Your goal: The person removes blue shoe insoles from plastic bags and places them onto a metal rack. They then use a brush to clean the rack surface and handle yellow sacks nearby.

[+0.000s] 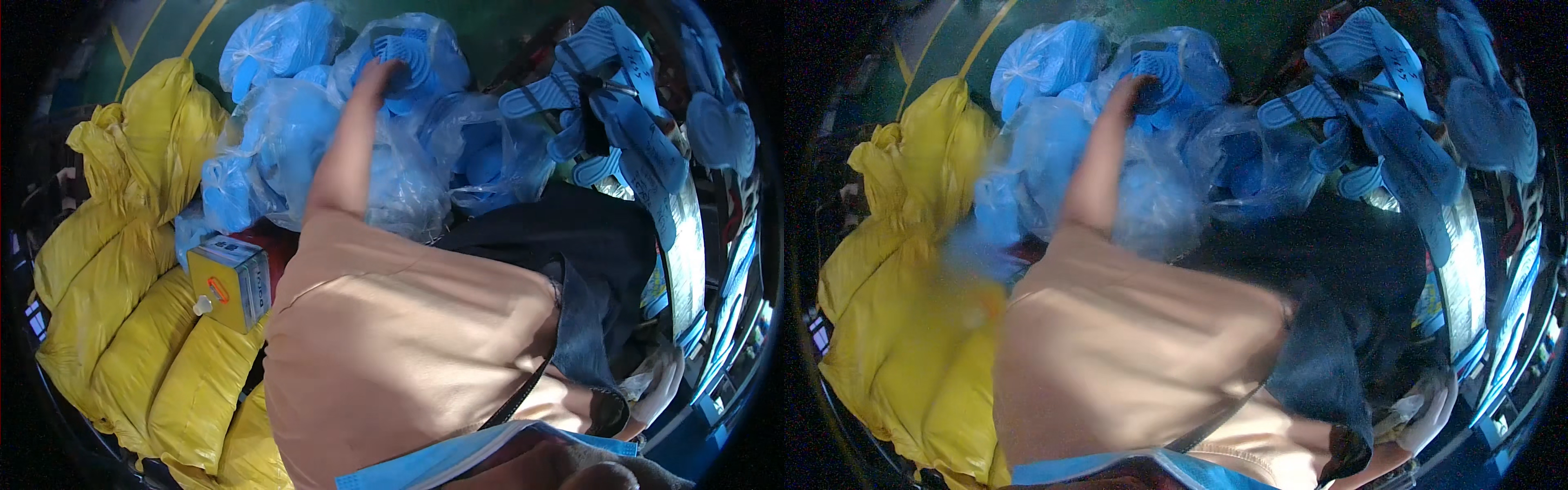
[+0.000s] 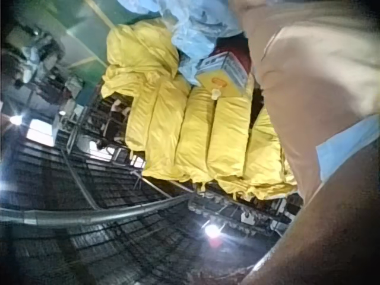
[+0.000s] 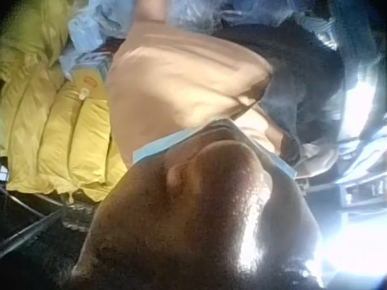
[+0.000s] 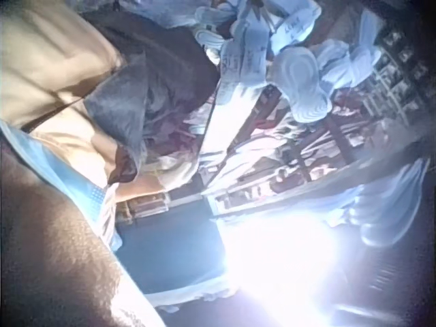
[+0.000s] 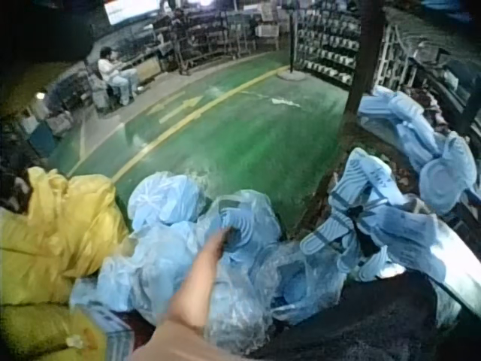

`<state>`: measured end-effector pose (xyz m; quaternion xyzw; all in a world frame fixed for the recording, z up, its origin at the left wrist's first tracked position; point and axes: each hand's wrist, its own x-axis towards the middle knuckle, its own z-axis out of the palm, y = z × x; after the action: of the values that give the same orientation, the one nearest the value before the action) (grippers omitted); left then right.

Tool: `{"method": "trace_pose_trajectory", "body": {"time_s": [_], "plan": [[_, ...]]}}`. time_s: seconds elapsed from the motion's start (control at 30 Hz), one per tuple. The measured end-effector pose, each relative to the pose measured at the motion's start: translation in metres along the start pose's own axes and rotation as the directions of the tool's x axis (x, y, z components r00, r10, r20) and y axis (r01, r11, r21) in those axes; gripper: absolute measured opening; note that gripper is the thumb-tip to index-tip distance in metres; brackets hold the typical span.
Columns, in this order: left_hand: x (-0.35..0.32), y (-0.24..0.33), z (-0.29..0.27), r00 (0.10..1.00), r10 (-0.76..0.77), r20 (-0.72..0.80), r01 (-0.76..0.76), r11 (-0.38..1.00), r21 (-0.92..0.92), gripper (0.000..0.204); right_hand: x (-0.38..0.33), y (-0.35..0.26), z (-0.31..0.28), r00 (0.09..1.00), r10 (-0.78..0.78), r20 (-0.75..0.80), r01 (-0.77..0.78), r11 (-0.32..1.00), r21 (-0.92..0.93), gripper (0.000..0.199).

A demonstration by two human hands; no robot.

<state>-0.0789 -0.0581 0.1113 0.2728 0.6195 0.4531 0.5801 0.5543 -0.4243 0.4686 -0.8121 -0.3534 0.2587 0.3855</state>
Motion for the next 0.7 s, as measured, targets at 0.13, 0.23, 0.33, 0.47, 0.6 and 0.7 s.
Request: {"method": "trace_pose_trajectory", "body": {"time_s": [0.13, 0.23, 0.33, 0.47, 0.6, 0.7], "plan": [[-0.114, 0.101, 0.003, 0.941, 0.123, 0.315, -0.208, 0.945, 0.253, 0.047, 0.008, -0.053, 0.073, 0.979, -0.109, 0.174, 0.137, 0.978, -0.158, 0.041], [-0.19, 0.157, 0.022, 0.793, 0.046, 0.607, -0.353, 0.848, 0.396, 0.054, 0.01, -0.103, 0.128, 0.826, -0.331, 0.456, 0.514, 0.776, -0.367, 0.048], [-0.246, 0.184, 0.052, 0.618, 0.035, 0.785, -0.524, 0.763, 0.379, 0.055, -0.003, -0.16, 0.183, 0.402, -0.672, 0.622, 0.907, 0.382, -0.174, 0.076], [-0.306, 0.222, 0.131, 0.335, -0.036, 0.941, -0.809, 0.502, 0.307, 0.053, -0.028, -0.193, 0.211, 0.058, -0.797, 0.601, 0.993, -0.016, -0.116, 0.095], [-0.335, 0.225, 0.189, 0.254, -0.021, 0.967, -0.618, 0.766, 0.179, 0.053, -0.007, -0.162, 0.184, 0.288, -0.553, 0.782, 0.885, 0.466, 0.004, 0.089], [-0.319, 0.22, 0.233, -0.027, 0.175, 0.984, -0.092, 0.98, -0.177, 0.08, 0.005, -0.107, 0.14, 0.575, -0.615, 0.539, 0.679, 0.726, 0.104, 0.095]]}}
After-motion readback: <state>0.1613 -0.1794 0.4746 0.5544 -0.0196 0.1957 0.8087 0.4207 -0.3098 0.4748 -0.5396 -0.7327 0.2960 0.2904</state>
